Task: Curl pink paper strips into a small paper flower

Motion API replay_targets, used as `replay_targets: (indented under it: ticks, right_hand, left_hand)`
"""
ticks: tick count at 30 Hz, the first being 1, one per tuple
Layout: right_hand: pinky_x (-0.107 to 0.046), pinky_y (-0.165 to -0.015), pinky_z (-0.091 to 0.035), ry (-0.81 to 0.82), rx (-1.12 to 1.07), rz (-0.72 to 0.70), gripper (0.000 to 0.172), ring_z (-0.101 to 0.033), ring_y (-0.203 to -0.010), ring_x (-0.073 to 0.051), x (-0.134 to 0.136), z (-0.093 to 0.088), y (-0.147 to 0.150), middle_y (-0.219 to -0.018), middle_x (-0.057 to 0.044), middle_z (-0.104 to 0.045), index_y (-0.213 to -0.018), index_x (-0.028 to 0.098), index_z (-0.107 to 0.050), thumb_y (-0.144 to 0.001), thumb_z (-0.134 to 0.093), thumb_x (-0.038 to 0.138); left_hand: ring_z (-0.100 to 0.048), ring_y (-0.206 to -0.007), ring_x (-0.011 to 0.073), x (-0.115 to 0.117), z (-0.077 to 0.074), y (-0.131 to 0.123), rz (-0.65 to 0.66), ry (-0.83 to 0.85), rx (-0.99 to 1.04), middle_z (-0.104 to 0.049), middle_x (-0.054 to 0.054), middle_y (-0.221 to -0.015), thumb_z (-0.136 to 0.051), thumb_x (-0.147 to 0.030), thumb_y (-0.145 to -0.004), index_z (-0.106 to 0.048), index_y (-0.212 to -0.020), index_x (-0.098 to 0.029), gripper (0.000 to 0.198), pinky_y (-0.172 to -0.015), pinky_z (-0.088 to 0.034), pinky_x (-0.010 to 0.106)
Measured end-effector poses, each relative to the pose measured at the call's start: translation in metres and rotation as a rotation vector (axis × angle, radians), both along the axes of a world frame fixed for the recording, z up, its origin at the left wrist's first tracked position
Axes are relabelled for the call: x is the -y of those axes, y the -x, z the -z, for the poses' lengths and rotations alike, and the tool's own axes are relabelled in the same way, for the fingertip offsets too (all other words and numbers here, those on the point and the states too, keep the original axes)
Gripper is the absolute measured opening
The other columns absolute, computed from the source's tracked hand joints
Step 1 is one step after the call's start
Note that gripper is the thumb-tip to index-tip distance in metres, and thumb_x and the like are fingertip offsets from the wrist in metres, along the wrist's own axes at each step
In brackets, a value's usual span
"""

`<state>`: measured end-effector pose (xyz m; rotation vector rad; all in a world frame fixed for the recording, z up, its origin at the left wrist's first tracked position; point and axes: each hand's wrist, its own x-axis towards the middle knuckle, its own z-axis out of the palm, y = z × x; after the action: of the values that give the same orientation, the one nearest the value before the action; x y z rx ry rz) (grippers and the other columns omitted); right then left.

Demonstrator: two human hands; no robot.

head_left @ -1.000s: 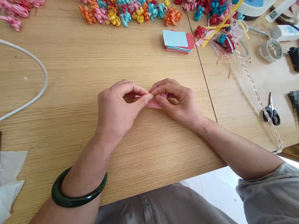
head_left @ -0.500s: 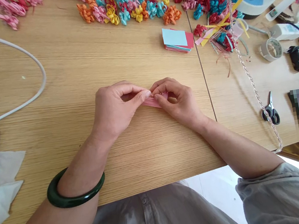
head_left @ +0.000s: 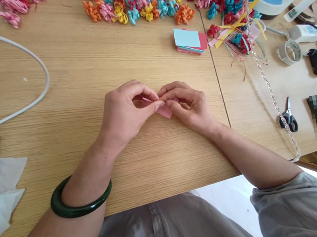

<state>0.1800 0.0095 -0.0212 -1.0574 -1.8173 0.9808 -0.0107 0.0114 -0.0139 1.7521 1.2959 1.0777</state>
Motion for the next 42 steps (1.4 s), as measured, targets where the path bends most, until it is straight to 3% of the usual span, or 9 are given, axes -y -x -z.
replay_targets:
  ticks: [6,13,18,24,26,28,32,39,42]
  right_hand:
    - [-0.046,-0.106,-0.053,-0.013,0.045,-0.043,0.017,-0.067,-0.11,-0.022,0.0,-0.003,-0.003,-0.115,-0.005,-0.076,-0.092,0.025,-0.08,-0.097,-0.064,0.028]
    - [-0.044,-0.102,-0.054,0.065,-0.016,-0.066,0.02,-0.067,-0.111,-0.022,-0.001,-0.001,-0.001,-0.116,-0.005,-0.074,-0.083,0.026,-0.08,-0.095,-0.07,0.038]
    - [-0.035,-0.085,-0.055,0.178,-0.076,-0.1,0.03,-0.066,-0.091,-0.017,-0.004,-0.002,-0.002,-0.096,-0.004,-0.074,-0.073,0.023,-0.075,-0.09,-0.077,0.047]
    - [-0.028,-0.064,-0.046,0.377,-0.144,-0.123,0.034,-0.059,-0.065,-0.011,-0.005,-0.005,-0.004,-0.073,0.001,-0.069,-0.08,0.019,-0.075,-0.086,-0.08,0.052]
    - [-0.028,-0.065,-0.048,0.423,-0.199,-0.083,0.036,-0.062,-0.067,-0.011,-0.005,-0.004,-0.003,-0.079,0.0,-0.072,-0.08,0.019,-0.075,-0.083,-0.082,0.054]
    - [-0.028,-0.069,-0.051,0.46,-0.25,-0.033,0.038,-0.064,-0.071,-0.012,-0.006,-0.001,-0.002,-0.083,0.0,-0.073,-0.081,0.019,-0.075,-0.08,-0.083,0.056]
    - [-0.027,-0.072,-0.05,0.484,-0.306,0.035,0.04,-0.062,-0.074,-0.011,-0.007,0.002,-0.002,-0.08,0.0,-0.073,-0.083,0.018,-0.078,-0.077,-0.085,0.057]
    - [-0.028,-0.08,-0.051,0.454,-0.3,0.066,0.04,-0.064,-0.083,-0.014,-0.005,-0.002,0.0,-0.086,-0.002,-0.075,-0.081,0.018,-0.078,-0.076,-0.085,0.057]
    - [-0.029,-0.081,-0.052,0.442,-0.304,0.047,0.04,-0.065,-0.085,-0.014,-0.004,-0.002,0.001,-0.087,-0.002,-0.076,-0.08,0.018,-0.078,-0.076,-0.085,0.057]
  left_hand:
    - [-0.067,-0.089,0.0208,-0.005,-0.001,0.006,0.065,-0.152,-0.156,-0.073,-0.001,-0.088,-0.085,-0.016,-0.076,-0.071,-0.083,-0.026,0.019,-0.08,-0.049,0.038]
    - [-0.063,-0.105,0.0219,-0.003,-0.004,0.006,0.019,-0.178,-0.282,-0.072,-0.001,-0.099,-0.084,-0.043,-0.082,-0.07,-0.088,-0.027,0.022,-0.092,-0.049,0.033]
    - [-0.062,-0.118,0.0284,0.0,-0.013,0.007,0.066,-0.205,-0.337,-0.071,0.006,-0.113,-0.081,-0.056,-0.084,-0.069,-0.099,-0.024,0.038,-0.095,-0.047,0.034]
    - [-0.063,-0.119,0.031,-0.001,-0.011,0.006,0.066,-0.25,-0.327,-0.073,0.007,-0.122,-0.091,-0.048,-0.074,-0.072,-0.111,-0.025,0.047,-0.098,-0.049,0.038]
    - [-0.067,-0.113,0.0287,-0.001,-0.007,0.005,0.097,-0.279,-0.295,-0.075,0.007,-0.118,-0.09,-0.041,-0.077,-0.072,-0.116,-0.023,0.047,-0.096,-0.05,0.039]
    - [-0.071,-0.103,0.0254,-0.001,-0.002,0.003,0.117,-0.257,-0.225,-0.078,0.006,-0.108,-0.085,-0.032,-0.082,-0.074,-0.111,-0.023,0.033,-0.091,-0.053,0.038]
    - [-0.074,-0.093,0.0198,0.001,0.001,-0.001,0.057,-0.057,-0.008,-0.08,0.0,-0.098,-0.074,-0.025,-0.088,-0.079,-0.093,-0.027,0.007,-0.088,-0.058,0.034]
    - [-0.076,-0.087,0.0193,0.005,-0.001,-0.007,-0.021,0.179,0.266,-0.081,0.002,-0.094,-0.082,-0.039,-0.085,-0.081,-0.099,-0.022,0.021,-0.082,-0.063,0.03]
    - [-0.076,-0.087,0.0197,0.006,0.003,-0.008,-0.029,0.181,0.269,-0.08,0.002,-0.096,-0.085,-0.033,-0.082,-0.081,-0.1,-0.023,0.021,-0.082,-0.063,0.031]
